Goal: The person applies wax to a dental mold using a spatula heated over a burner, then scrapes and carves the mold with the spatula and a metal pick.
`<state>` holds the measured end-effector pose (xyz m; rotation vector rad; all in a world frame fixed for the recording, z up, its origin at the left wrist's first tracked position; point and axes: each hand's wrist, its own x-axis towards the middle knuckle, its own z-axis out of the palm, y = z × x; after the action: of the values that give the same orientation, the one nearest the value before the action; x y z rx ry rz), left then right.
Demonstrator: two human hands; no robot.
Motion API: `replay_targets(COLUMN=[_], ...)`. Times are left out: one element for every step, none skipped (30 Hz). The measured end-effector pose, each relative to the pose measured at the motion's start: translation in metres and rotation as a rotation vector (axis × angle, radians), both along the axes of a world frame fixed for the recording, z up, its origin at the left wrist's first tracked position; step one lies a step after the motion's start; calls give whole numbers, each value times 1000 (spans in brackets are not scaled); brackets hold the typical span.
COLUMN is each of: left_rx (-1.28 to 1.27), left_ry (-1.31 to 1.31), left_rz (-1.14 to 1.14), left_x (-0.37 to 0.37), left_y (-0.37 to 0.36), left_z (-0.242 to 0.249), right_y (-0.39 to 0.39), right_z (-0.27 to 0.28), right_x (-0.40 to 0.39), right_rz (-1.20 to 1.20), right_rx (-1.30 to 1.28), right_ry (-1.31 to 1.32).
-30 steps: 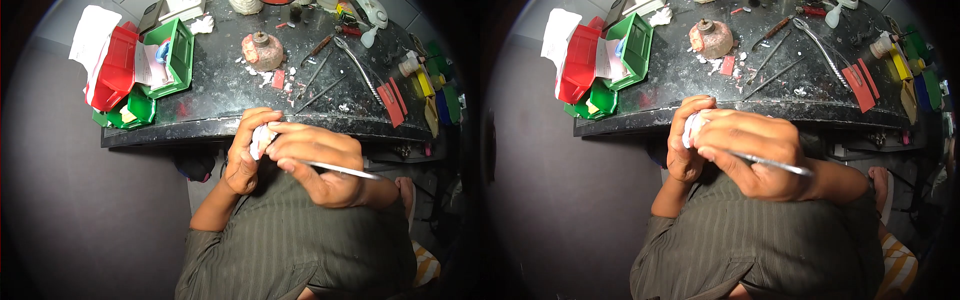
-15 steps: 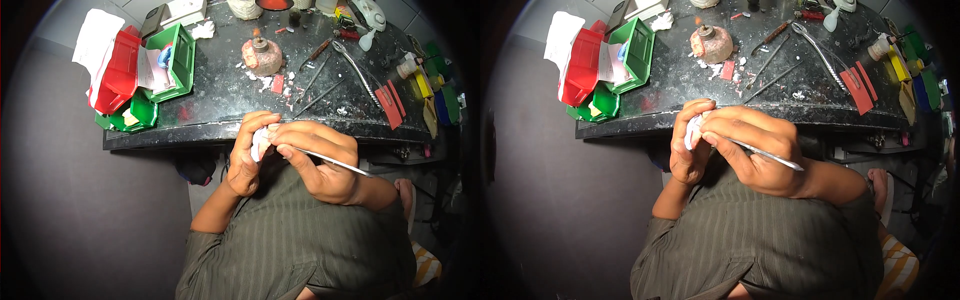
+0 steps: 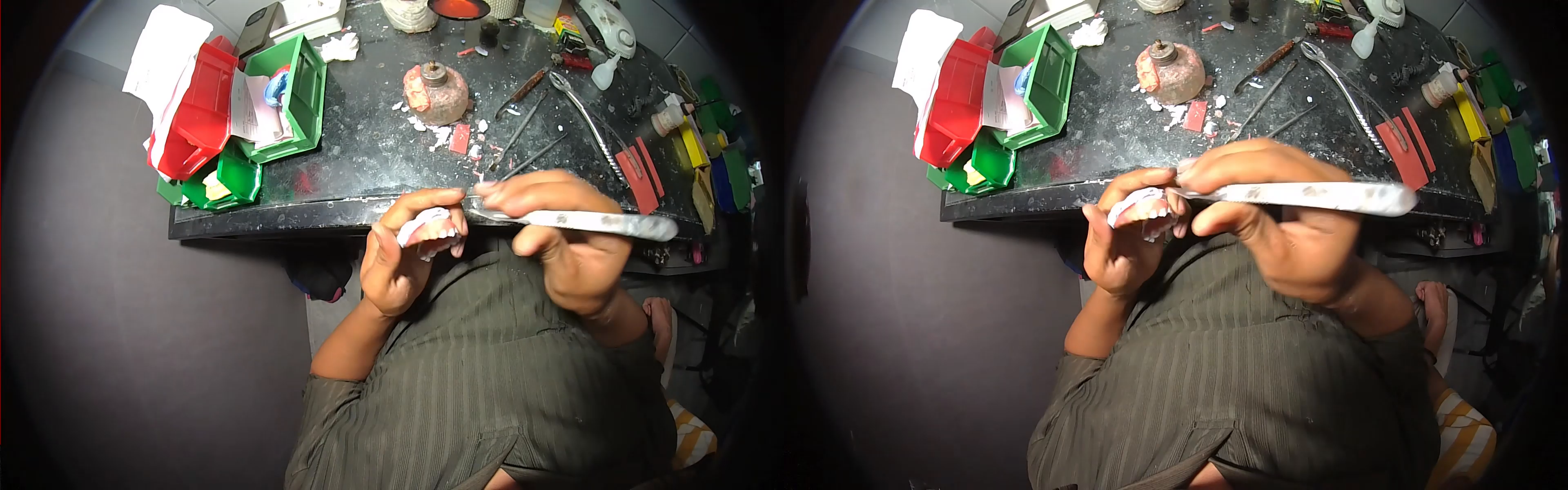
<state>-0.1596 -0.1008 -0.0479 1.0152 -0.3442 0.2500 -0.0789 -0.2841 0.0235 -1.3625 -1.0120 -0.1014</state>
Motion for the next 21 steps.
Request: replay_targets(left_rx=[-139,-238,-337,-339,-393,-447,-447,-425,-401,-400,-380,-358,-356,-367,-378,-174,-172,-254,-336,-337,-315], left_ry=[8,14,20,21,49,77,78,88,98,97,52,6,7,45,84,140,140,100,61,61,35], left_rz=[-1,-56,-112,-110,-117,-125,-124,-73,-22,-21,39,99,101,165,230,424,428,470,511,512,472], left_x=[1,1,1,0,-1,-2,-3,-5,-6,-5,-4,-4,-5,-7,-9,-11,-10,-9,-8,-9,-9], left_y=[-4,-5,-5,-6,-7,-8,-9,-9,-10,-10,-11,-12,-13,-15,-16,-16,-18,-21,-22,-21,-20], left_z=[-1,-1,0,2,7,11,13,15,15,14,11,10,11,13,15,13,12,10,9,10,11], right_y=[0,-1,-3,-7,-9,-10,-11,-7,5,3,2,5,8,13,16,17,17,18,19,19,20], right_z=[-2,-7,-11,-8,-8,-8,-8,-10,-8,-5,-2,-4,-2,1,3,-1,-3,-4,-4,-4,-3], right_x=[0,0,1,-1,-6,-11,-14,-13,-16,-15,-14,-11,-13,-17,-19,-16,-19,-21,-22,-22,-21], right_rz=[-14,-12,-9,-33,-30,-5,20,55,0,4,8,77,78,87,96,99,87,77,67,69,78], right_rx=[65,133,200,155,155,150,145,124,167,50,-67,-64,-61,-77,-93,-104,-93,-88,-85,-85,-78], right_ry=[63,83,105,146,147,258,369,274,190,85,-20,-128,-127,-132,-136,-217,-177,-159,-140,-140,-163])
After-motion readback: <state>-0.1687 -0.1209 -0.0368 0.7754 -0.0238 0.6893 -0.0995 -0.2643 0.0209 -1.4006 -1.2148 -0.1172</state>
